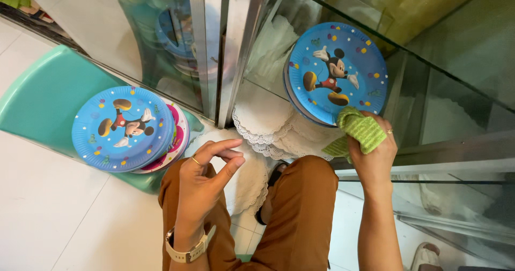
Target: The person wipes blue paper plates featuring a cartoon character using a green cloth. They handle the plates one by one, wiping both sides, and place them into a stack on a glass shelf.
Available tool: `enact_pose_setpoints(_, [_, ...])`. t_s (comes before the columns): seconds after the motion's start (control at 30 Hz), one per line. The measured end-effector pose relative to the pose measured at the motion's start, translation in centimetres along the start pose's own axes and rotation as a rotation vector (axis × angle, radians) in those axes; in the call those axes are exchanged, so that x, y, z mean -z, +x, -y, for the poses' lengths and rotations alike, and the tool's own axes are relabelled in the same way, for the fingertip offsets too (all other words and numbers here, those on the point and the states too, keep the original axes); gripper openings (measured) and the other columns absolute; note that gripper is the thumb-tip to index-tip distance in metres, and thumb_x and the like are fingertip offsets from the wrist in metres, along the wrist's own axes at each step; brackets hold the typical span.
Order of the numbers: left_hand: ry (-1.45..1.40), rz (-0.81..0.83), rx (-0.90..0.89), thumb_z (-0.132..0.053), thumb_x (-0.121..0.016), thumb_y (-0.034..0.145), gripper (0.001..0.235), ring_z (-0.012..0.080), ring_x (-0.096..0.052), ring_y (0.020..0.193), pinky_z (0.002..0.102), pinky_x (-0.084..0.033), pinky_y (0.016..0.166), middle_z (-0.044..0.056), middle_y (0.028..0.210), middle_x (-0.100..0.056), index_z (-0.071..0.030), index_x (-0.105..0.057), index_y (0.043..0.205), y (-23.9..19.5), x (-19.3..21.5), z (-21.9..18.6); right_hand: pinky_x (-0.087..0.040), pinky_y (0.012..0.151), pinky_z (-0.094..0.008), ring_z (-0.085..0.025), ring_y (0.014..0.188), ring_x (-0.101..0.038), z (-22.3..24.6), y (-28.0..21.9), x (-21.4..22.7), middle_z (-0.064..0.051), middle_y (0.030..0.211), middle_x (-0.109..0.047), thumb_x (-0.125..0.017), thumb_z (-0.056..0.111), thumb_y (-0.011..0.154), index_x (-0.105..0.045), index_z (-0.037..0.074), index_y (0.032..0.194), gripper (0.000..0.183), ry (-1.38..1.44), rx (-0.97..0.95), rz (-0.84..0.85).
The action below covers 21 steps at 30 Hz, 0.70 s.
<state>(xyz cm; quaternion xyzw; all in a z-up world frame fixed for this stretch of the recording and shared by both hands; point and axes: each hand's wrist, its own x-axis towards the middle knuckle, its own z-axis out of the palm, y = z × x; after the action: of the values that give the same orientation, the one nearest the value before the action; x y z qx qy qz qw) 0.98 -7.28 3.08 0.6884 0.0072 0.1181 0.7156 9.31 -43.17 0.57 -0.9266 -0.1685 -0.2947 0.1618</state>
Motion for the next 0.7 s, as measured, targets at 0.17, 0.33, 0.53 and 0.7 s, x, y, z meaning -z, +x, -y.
enact_pose_setpoints(0.17, [-0.082, 0.003, 0.023, -0.004, -0.08, 0.091, 0.028, 0.0116, -0.07, 0.089, 0.027, -0.057, 0.095, 0.005, 0.093, -0.077, -0.008, -0.078, 0.119, 0.0, -0.1, 0.0, -0.05, 0.09, -0.052, -0.043, 0.116, -0.063, 0.0, 0.5, -0.1, -0.016, 0.125, -0.07, -0.078, 0.014, 0.1, -0.07, 0.003, 0.126, 0.03, -0.084, -0.112, 0.078])
enact_pose_setpoints(0.33, [-0.07, 0.021, 0.018, -0.003, -0.08, 0.092, 0.03, 0.0125, -0.068, 0.09, 0.027, -0.055, 0.094, 0.005, 0.093, -0.075, -0.008, -0.077, 0.121, -0.1, -0.6, 0.4, -0.052, 0.089, -0.055, -0.042, 0.126, -0.06, 0.9, 1.6, 0.3, -0.015, 0.135, -0.068, -0.079, 0.039, 0.098, -0.066, 0.006, 0.137, 0.053, -0.094, -0.218, 0.207])
enact_pose_setpoints(0.53, [-0.023, 0.073, 0.053, -0.005, -0.081, 0.091, 0.029, 0.0097, -0.07, 0.088, 0.024, -0.054, 0.092, 0.003, 0.094, -0.076, -0.013, -0.079, 0.119, 0.2, -1.2, 0.3, -0.053, 0.099, -0.051, -0.042, 0.128, -0.063, 0.5, 1.0, 0.8, -0.019, 0.136, -0.07, -0.086, 0.035, 0.096, -0.068, 0.0, 0.135, 0.055, -0.056, -0.111, 0.121])
enact_pose_setpoints(0.7, [-0.049, 0.045, 0.145, -0.003, -0.081, 0.091, 0.028, 0.0113, -0.071, 0.094, 0.024, -0.058, 0.091, 0.006, 0.101, -0.077, -0.006, -0.08, 0.119, 0.4, 1.8, 0.1, -0.053, 0.101, -0.047, -0.042, 0.117, -0.067, 0.5, -1.1, 3.4, -0.026, 0.13, -0.066, -0.092, 0.026, 0.098, -0.072, -0.005, 0.124, 0.045, -0.045, -0.098, 0.0])
